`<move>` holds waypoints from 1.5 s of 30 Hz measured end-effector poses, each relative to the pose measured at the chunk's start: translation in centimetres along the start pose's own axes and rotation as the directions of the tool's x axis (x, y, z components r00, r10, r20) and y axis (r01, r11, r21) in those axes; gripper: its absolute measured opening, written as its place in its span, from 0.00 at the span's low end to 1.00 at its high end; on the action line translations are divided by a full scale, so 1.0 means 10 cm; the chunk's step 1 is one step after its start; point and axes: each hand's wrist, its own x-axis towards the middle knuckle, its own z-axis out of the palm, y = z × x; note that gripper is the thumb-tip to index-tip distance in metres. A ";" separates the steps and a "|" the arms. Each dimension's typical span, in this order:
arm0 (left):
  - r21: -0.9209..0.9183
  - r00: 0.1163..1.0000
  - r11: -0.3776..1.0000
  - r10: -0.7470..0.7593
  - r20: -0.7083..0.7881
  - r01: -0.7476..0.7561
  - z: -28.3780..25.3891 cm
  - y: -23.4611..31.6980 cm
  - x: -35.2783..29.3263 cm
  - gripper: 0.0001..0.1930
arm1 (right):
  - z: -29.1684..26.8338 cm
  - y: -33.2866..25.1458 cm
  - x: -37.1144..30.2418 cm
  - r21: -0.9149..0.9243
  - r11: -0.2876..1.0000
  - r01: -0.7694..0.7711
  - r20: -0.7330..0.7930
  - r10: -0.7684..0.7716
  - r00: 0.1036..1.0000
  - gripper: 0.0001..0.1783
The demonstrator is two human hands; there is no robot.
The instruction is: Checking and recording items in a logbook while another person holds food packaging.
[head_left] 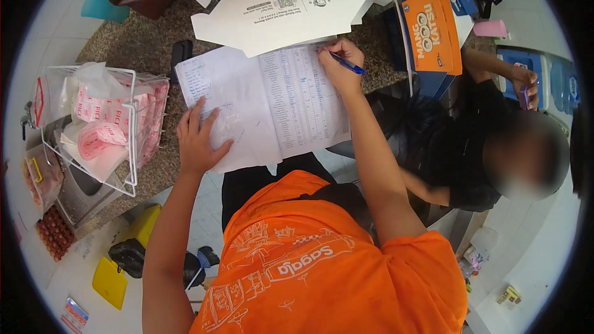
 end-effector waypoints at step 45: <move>0.035 1.000 0.999 -0.005 -0.002 0.005 -0.01 0.03 0.02 0.39 | 0.01 -0.15 -0.03 -0.118 0.990 0.077 -0.083 -0.087 0.993 0.14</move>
